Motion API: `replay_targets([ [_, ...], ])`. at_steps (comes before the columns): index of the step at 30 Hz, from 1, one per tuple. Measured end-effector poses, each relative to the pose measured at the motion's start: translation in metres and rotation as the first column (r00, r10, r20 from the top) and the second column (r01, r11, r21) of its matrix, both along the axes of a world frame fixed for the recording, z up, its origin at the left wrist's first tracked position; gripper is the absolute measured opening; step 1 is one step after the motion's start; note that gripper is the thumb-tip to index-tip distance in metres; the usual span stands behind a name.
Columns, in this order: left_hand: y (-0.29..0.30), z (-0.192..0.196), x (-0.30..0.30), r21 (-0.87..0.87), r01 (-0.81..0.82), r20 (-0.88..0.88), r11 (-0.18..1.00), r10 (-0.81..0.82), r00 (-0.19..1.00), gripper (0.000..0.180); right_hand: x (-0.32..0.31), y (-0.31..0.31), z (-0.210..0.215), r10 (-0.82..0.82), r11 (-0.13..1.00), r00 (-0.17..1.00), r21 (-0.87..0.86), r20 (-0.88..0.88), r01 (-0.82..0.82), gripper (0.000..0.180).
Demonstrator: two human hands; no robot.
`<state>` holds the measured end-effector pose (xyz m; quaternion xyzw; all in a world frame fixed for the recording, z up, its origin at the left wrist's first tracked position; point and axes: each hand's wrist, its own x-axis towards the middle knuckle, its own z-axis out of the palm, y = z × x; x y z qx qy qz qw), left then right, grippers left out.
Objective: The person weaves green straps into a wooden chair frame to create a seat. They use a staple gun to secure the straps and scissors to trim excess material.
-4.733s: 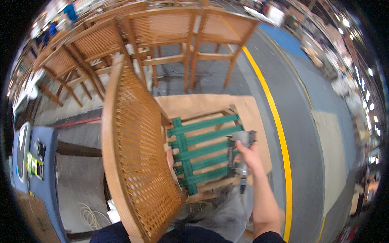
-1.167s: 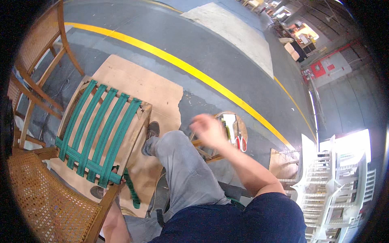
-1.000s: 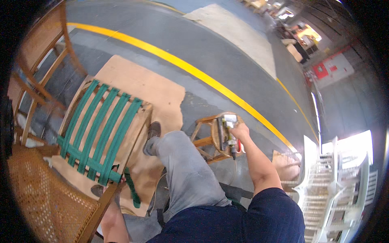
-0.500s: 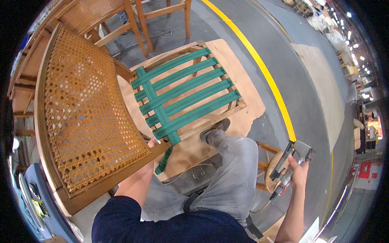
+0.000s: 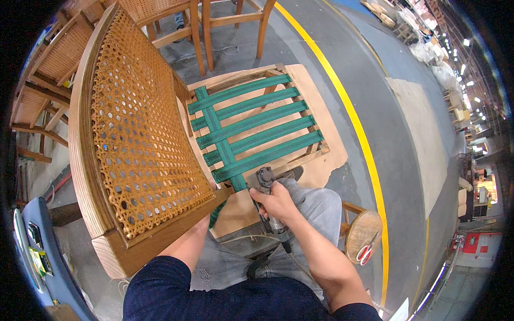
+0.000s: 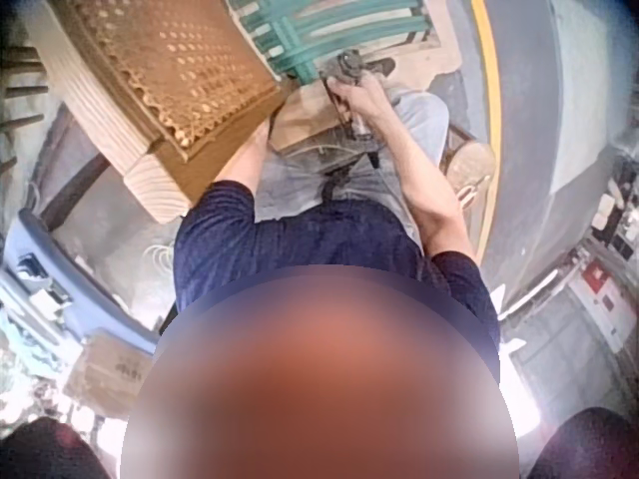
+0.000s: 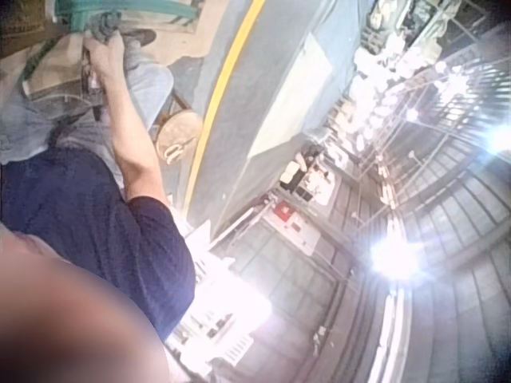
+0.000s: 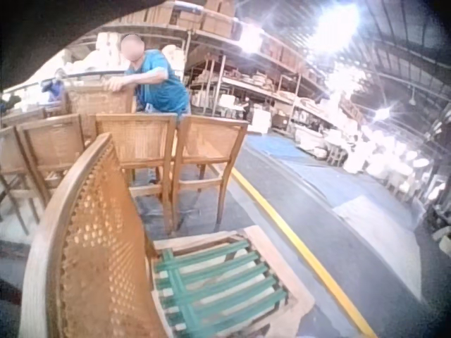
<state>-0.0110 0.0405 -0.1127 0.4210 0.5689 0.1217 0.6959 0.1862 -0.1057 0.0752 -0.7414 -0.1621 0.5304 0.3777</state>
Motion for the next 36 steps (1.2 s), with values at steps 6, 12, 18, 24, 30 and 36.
replay_targets([
  [6, -0.001, -0.005, -0.005, 0.003, 0.013, -0.023, 1.0, -0.012, 1.0, 0.061, -0.015, 0.006, -0.002, 0.071, 0.996, 0.991, -0.071, 0.112, -0.063, 0.037],
  [12, -0.003, -0.006, -0.007, 0.007, 0.024, -0.044, 1.0, -0.023, 0.999, 0.062, -0.018, 0.004, -0.004, 0.093, 0.995, 0.983, -0.045, 0.156, -0.087, 0.035],
  [18, -0.008, -0.008, -0.011, 0.01, 0.047, -0.078, 0.999, -0.046, 0.996, 0.064, -0.036, -0.001, -0.018, 0.121, 0.988, 0.958, 0.059, 0.259, -0.141, 0.037],
  [24, -0.008, -0.014, -0.011, 0.028, 0.075, -0.116, 0.997, -0.071, 0.991, 0.066, -0.035, 0.009, -0.001, 0.183, 0.982, 0.964, -0.071, 0.194, -0.173, 0.036],
  [30, -0.013, -0.018, -0.016, 0.059, 0.136, -0.208, 0.989, -0.121, 0.971, 0.067, 0.004, -0.021, 0.013, -0.115, 0.992, 0.992, 0.039, -0.059, 0.118, 0.036],
  [36, -0.031, -0.017, -0.02, 0.084, 0.49, -0.522, 0.868, -0.38, 0.763, 0.069, 0.121, -0.001, 0.05, -0.028, 1.0, 0.988, -0.001, 0.149, 0.029, 0.046],
])
